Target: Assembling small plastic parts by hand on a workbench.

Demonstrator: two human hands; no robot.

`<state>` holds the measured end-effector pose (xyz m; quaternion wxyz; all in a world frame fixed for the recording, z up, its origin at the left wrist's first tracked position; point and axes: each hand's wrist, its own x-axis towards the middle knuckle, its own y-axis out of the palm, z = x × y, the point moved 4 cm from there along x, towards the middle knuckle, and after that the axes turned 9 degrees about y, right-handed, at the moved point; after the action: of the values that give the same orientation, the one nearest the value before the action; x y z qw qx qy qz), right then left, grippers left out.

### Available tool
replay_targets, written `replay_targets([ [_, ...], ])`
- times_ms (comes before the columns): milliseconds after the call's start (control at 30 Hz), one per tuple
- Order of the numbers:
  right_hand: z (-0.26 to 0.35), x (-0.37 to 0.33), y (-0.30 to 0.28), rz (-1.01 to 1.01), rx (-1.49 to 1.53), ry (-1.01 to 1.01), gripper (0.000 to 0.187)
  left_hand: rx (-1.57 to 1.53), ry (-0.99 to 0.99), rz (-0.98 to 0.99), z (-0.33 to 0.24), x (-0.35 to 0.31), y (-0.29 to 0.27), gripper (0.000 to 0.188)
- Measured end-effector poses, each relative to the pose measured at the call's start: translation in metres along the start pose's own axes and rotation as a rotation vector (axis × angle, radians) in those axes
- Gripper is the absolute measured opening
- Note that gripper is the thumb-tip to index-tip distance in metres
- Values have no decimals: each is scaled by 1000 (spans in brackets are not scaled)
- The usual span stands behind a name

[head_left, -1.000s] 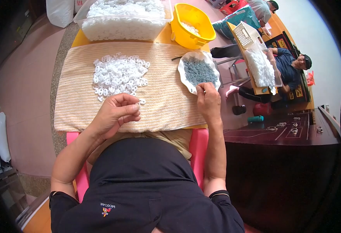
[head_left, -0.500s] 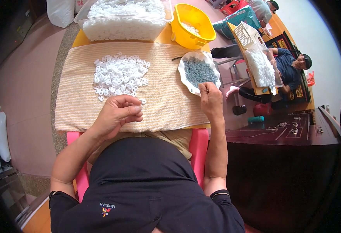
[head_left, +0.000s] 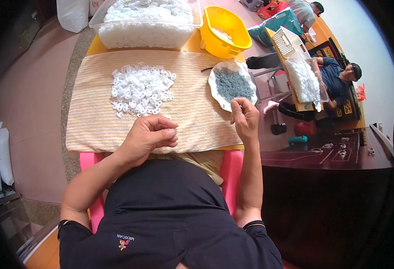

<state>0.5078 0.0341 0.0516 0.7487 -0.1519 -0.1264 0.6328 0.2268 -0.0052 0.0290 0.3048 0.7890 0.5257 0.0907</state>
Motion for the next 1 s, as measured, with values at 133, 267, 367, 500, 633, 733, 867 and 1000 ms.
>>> replay_targets([
  [133,5,-6,8,114,172,-20,14,-13,-10,34,4,4,11,14],
  [267,23,-19,20,196,261,-44,13,-12,-18,58,5,11,26,14],
  [367,31,-28,29,278,287,-77,13,-6,-4,51,5,18,36,15],
  [500,45,-40,40,311,255,-116,13,-18,12,95,6,25,46,18],
  [633,48,-47,47,346,214,-191,12,-37,-10,120,4,25,52,22],
  [733,50,-49,50,340,100,-244,9,-51,-2,129,4,24,51,23],
  [867,55,-52,52,341,72,-263,7,-48,23,127,7,24,48,24],
  [1000,54,-53,52,341,68,-271,7,-89,28,151,11,24,46,22],
])
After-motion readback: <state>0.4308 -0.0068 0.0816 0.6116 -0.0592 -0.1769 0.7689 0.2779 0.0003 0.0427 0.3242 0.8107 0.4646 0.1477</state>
